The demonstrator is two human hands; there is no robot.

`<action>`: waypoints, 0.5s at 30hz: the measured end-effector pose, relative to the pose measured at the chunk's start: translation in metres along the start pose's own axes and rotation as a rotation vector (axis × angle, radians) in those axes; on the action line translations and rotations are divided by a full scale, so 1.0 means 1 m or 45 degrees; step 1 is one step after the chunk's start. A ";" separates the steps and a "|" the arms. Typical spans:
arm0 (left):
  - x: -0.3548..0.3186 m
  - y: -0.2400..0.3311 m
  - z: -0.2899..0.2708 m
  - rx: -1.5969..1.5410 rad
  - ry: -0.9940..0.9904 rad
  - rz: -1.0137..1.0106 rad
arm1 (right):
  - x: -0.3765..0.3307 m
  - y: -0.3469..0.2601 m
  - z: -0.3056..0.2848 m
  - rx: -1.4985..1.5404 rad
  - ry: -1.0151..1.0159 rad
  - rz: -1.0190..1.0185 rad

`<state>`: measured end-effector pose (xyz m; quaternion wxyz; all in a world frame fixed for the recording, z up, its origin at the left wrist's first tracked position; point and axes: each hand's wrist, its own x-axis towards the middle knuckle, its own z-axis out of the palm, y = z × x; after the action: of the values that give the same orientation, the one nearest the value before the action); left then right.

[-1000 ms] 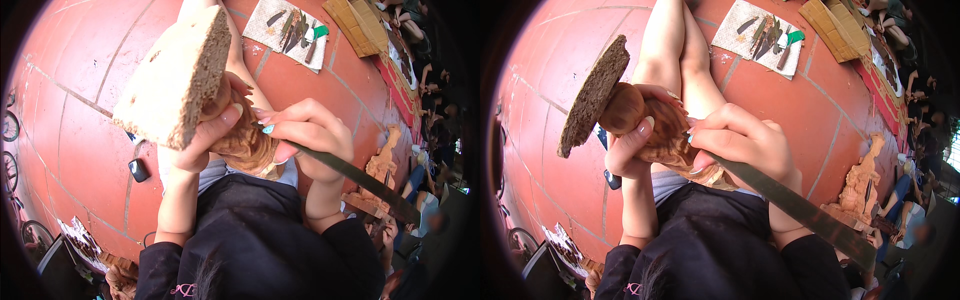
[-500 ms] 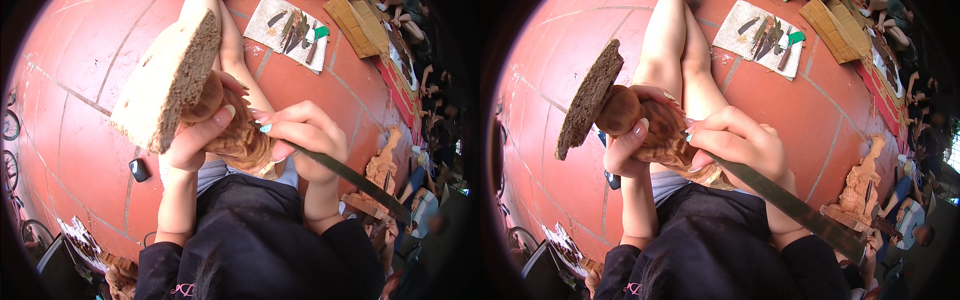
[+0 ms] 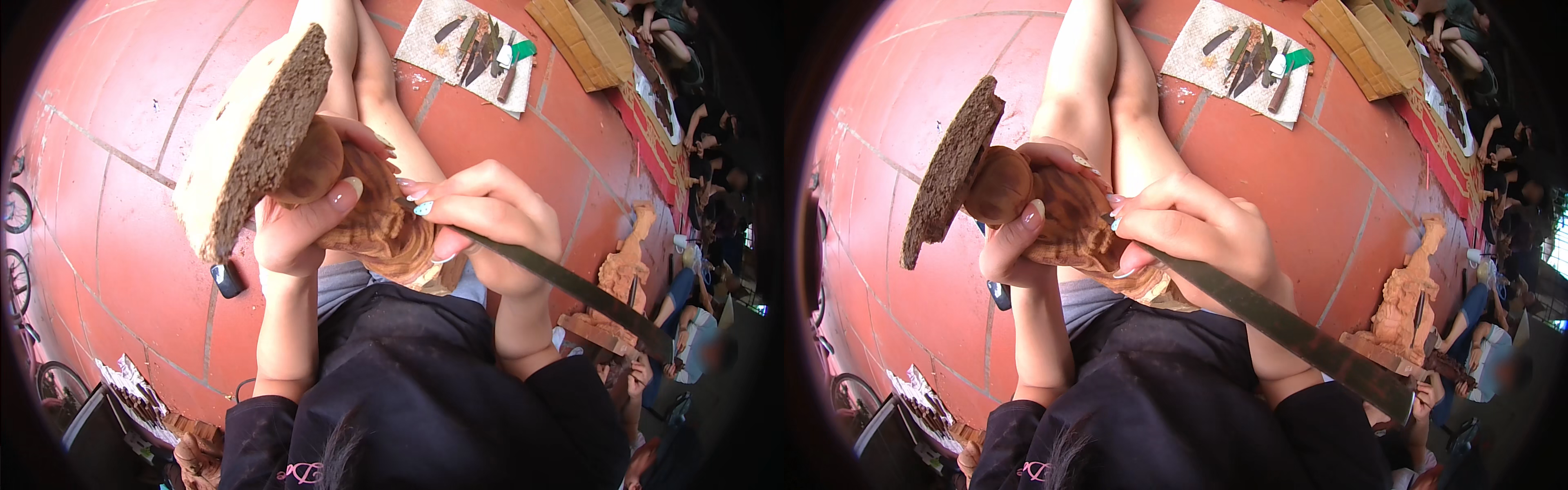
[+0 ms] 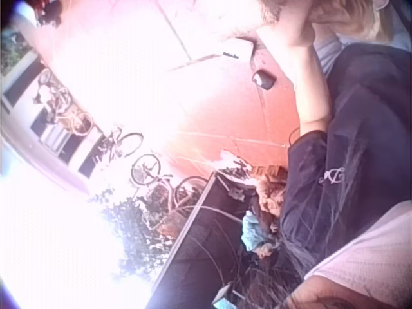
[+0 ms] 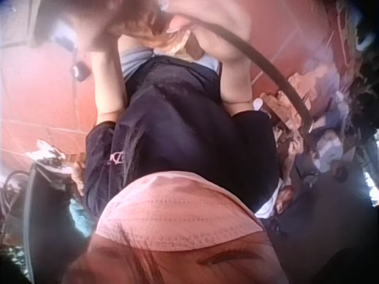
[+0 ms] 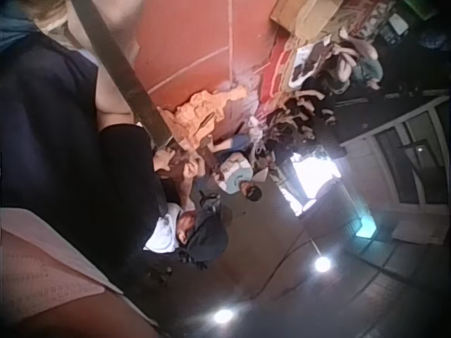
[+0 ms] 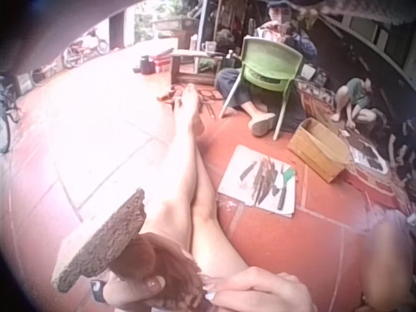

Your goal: The person sits on the floor and carves a wooden figurine using a chisel. They hold the wood with one hand and use the chisel with the other to shape the surface, rotating the piece to access different areas.

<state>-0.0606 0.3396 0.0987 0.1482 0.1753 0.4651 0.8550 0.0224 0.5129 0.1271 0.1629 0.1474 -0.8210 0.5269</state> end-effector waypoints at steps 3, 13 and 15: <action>0.000 -0.004 -0.001 0.014 -0.004 0.035 | 0.005 -0.002 -0.004 0.047 0.002 0.022; 0.008 -0.011 -0.017 -0.145 -0.057 0.042 | 0.002 0.016 -0.002 0.147 0.190 -0.180; 0.010 -0.016 -0.025 -0.220 -0.109 0.025 | -0.002 0.020 -0.001 0.211 0.329 -0.203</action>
<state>-0.0793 0.3336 0.0744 0.1742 0.2026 0.3811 0.8851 0.0161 0.5217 0.1104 0.2958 0.1560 -0.7327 0.5928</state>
